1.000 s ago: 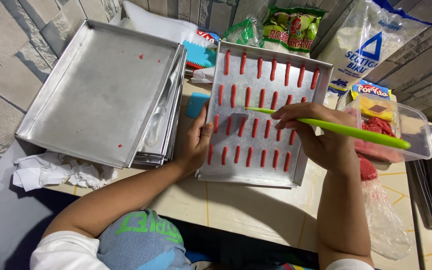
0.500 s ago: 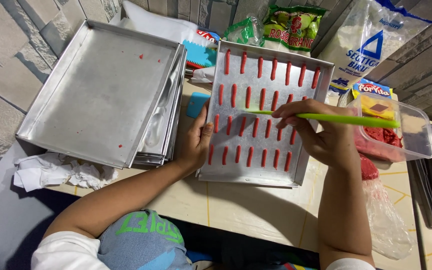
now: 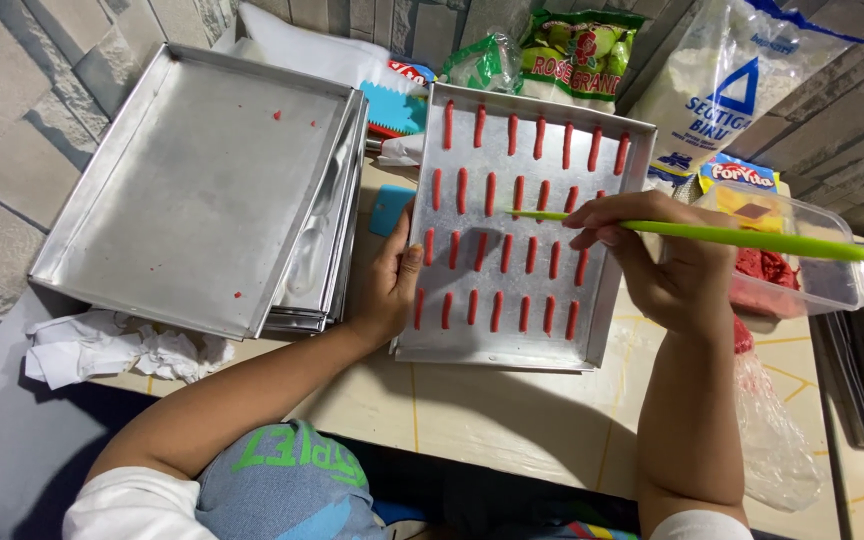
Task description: The person is smoothing and adjusting red dough strips on a baking tray using a spatula, and then uses a piping bag to add more dough.
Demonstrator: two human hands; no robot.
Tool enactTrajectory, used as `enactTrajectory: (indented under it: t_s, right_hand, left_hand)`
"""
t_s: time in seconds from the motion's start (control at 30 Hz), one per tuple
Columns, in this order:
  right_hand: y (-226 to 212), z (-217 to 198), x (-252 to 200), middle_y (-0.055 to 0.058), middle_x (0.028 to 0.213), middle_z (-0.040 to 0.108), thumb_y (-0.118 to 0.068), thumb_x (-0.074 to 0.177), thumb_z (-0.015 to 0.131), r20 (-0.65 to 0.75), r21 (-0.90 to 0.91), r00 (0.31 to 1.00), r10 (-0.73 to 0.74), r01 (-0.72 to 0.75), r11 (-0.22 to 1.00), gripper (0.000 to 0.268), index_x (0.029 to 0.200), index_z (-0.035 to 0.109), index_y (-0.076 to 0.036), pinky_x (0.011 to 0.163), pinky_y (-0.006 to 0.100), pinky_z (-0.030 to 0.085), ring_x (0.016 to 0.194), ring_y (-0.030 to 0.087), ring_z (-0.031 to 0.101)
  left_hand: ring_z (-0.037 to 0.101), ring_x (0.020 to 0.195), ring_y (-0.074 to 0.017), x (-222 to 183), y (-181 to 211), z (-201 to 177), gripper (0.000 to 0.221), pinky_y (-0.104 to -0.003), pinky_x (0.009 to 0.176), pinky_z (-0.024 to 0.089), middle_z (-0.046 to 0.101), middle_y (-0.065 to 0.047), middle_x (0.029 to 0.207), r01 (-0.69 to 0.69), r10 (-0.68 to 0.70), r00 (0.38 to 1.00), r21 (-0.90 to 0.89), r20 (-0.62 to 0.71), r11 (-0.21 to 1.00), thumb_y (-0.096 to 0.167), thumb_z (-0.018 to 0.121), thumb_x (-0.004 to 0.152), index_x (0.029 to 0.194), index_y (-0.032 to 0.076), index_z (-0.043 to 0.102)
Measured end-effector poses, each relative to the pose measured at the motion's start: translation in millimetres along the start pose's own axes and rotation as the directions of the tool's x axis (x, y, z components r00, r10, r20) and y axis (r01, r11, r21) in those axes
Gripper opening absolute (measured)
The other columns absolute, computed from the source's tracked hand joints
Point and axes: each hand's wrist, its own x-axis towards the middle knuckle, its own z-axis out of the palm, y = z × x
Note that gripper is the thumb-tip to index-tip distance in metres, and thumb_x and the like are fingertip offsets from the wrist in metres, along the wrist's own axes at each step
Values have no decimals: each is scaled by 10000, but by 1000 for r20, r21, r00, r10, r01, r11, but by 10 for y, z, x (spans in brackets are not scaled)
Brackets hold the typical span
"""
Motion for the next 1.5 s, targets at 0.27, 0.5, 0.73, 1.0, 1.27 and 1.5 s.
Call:
enactTrajectory:
  t_s: [0.27,0.5,0.73,1.0,1.27,1.5]
  right_hand:
    - [-203,-90,-44,226,898,684,-51,1039,613,-228,-46,952,-205,200,979,176,888,524,-36,753,432,629,775,371,749]
    - [134,-278,-468,260,818,723,-147,1076,674,-444,-427,823,-354,154,891,315,886,692,103,759,442,587,713,398,724]
    - [785,-260,-1293,208,891,735,-209,1129,616,-638,-486,698,-326,-36,873,327,915,647,36,881,415,532,871,356,740]
    - [898,-2,-1274,167,904,691,-162,1130,582,-740,-153,673,5,-175,973,272,945,661,20,918,407,526,906,292,679]
    - [773,42,-1208,160,1062,669,-132,1141,480,-759,10,639,129,-186,982,230,1036,621,16,915,350,533,978,216,641]
    - [970,88,-1332,184,1149,632,-155,1148,449,-713,129,668,213,-173,976,217,1080,576,8,972,400,552,999,220,626]
  left_hand:
    - [508,1314,-254,-28,-369,24,573,-383,1063,418,524,-174,1490,93,-91,995,46,-50,995,324,432,1073,1566,46,346]
    - [452,1399,-339,-41,-189,82,544,-477,1149,386,470,-274,1517,117,-123,990,-80,-68,990,236,436,1092,1567,-6,329]
    - [564,1273,-235,54,-344,47,534,-425,1047,492,559,-240,1446,83,-96,993,-169,-71,982,199,461,1096,1581,20,324]
    - [611,1217,-247,65,-658,-9,534,-416,997,525,602,-239,1390,109,-116,991,-110,-61,988,258,488,1097,1559,16,374]
    - [619,1229,-313,73,-551,-7,542,-445,994,525,611,-268,1369,117,-117,991,-8,-62,993,301,489,1089,1547,25,404]
    - [601,1252,-337,73,-643,-18,505,-465,1024,494,632,-260,1344,118,-112,990,64,-81,991,280,491,1087,1527,36,448]
